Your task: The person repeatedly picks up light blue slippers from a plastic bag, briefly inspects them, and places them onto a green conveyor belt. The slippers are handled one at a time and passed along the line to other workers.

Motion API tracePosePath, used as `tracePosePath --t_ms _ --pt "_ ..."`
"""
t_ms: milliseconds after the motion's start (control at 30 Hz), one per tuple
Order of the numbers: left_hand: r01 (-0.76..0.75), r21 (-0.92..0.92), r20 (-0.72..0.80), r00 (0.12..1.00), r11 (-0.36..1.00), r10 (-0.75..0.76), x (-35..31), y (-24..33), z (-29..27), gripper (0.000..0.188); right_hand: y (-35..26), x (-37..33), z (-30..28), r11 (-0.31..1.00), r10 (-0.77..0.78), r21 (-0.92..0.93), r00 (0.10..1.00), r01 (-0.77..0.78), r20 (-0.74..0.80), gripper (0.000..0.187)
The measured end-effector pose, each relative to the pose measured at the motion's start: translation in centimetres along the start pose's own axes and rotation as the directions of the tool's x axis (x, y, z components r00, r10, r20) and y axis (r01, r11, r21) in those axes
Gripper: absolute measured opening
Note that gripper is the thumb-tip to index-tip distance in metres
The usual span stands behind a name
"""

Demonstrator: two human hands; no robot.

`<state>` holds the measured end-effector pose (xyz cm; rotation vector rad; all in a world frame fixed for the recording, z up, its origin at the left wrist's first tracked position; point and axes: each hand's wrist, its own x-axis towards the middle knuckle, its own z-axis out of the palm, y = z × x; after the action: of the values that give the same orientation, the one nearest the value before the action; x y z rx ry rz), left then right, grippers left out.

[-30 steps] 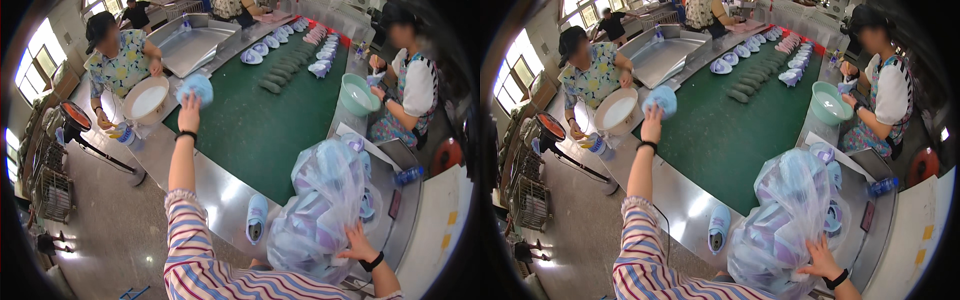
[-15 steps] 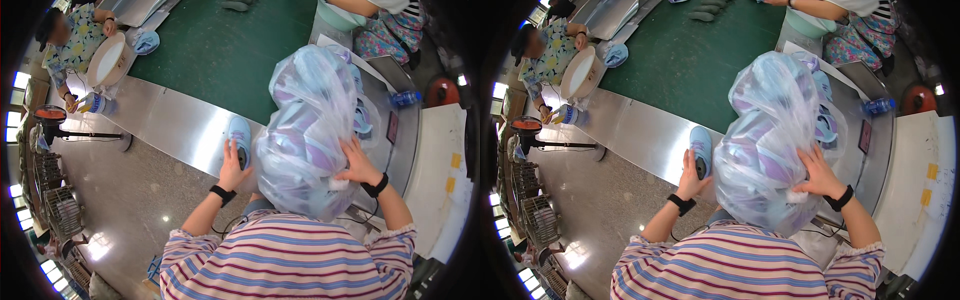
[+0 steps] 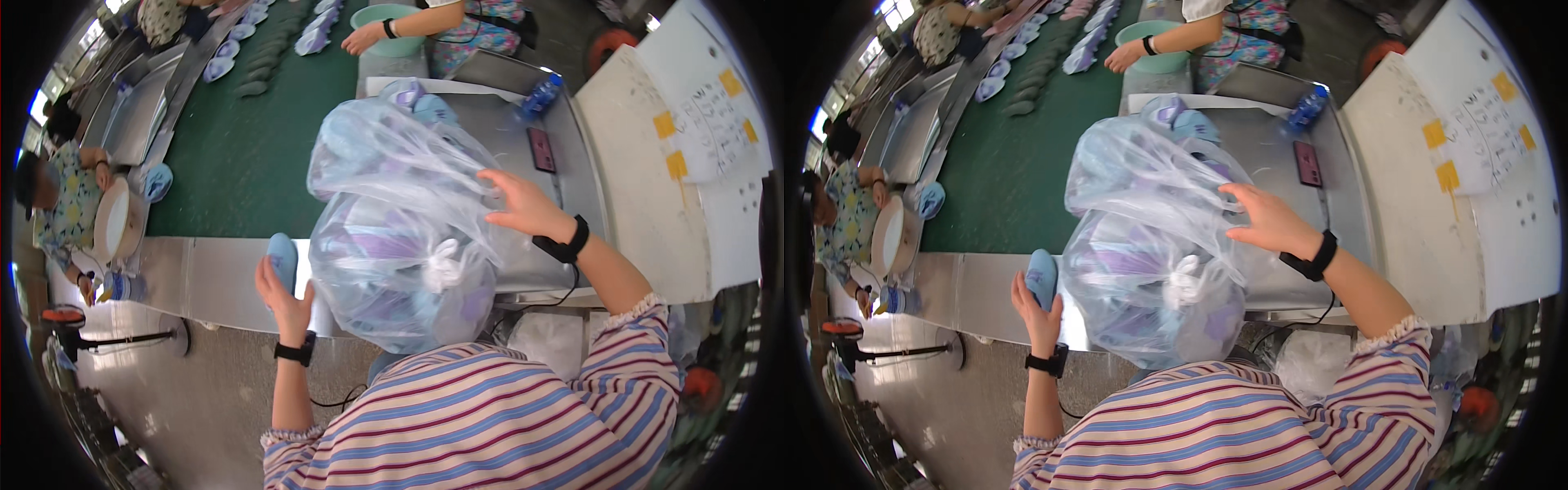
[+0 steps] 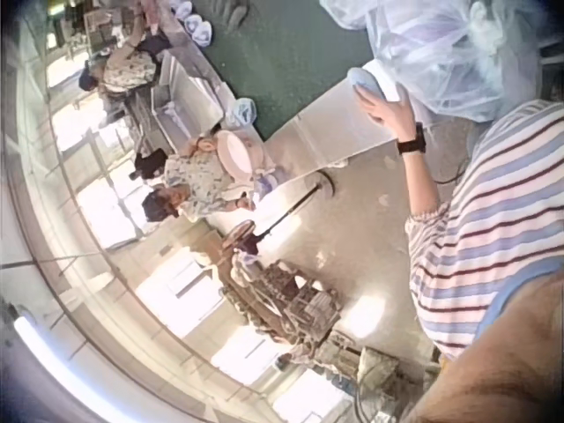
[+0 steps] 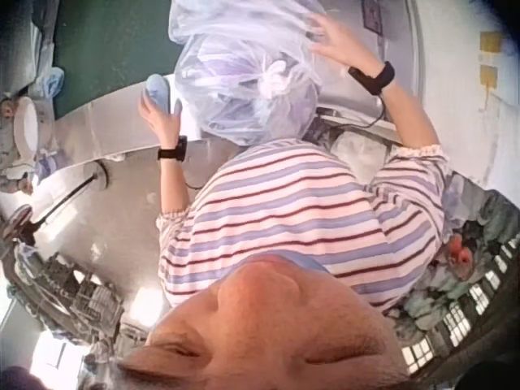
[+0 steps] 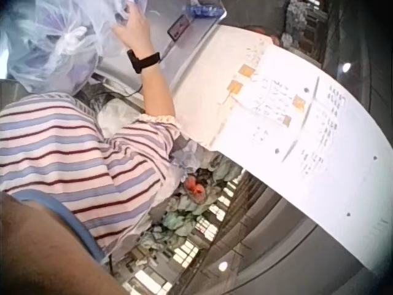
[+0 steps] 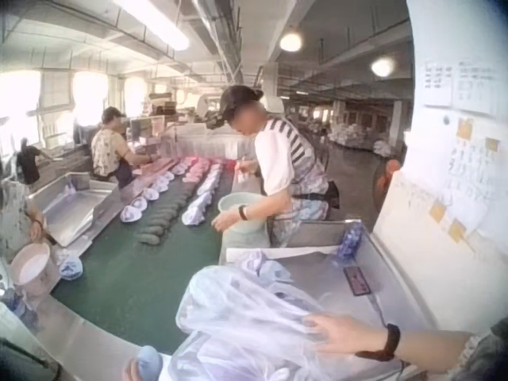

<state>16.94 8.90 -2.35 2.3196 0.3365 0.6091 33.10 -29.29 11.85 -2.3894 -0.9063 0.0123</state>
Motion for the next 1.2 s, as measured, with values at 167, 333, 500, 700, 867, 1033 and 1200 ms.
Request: tracePosePath --t_ms 167,333,500,700,867,1033,1200 --pt "-0.435 -0.174 0.362 0.806 0.884 0.468 1.9 17.1 1.4 0.087 -6.2 -0.8 2.0 0.945 -0.155 0.325 0.934 0.045 0.321 0.055" --pt "-0.314 -0.182 0.148 0.928 0.932 0.342 1.3 12.4 7.5 0.083 -9.8 -2.3 4.0 0.783 -0.514 0.503 0.836 0.365 0.193 0.046" --pt "-0.163 0.213 0.094 0.985 0.963 0.146 -1.8 13.7 5.4 0.087 -7.0 -4.6 0.0 0.662 -0.639 0.598 0.757 0.452 0.135 0.042" --pt "-0.165 0.321 0.147 0.982 0.933 0.123 -5.0 14.4 4.3 0.035 1.9 1.9 -11.7 0.319 0.286 0.934 0.923 0.163 -0.258 0.01" --pt "-0.138 0.375 0.069 0.99 0.917 0.121 -5.3 14.6 5.2 0.03 1.1 2.1 -18.6 0.213 -0.178 0.68 0.712 0.702 -0.679 0.007" --pt "-0.129 0.286 -0.02 0.99 0.949 0.141 -5.7 13.5 4.8 0.029 1.2 2.1 -24.9 0.307 -0.364 0.615 0.686 0.727 -0.63 0.015" --pt "-0.086 -0.128 -0.137 0.988 0.988 0.069 -4.8 11.6 4.0 0.028 6.6 -0.9 -22.7 0.825 0.157 0.561 0.98 -0.061 -0.124 0.014"
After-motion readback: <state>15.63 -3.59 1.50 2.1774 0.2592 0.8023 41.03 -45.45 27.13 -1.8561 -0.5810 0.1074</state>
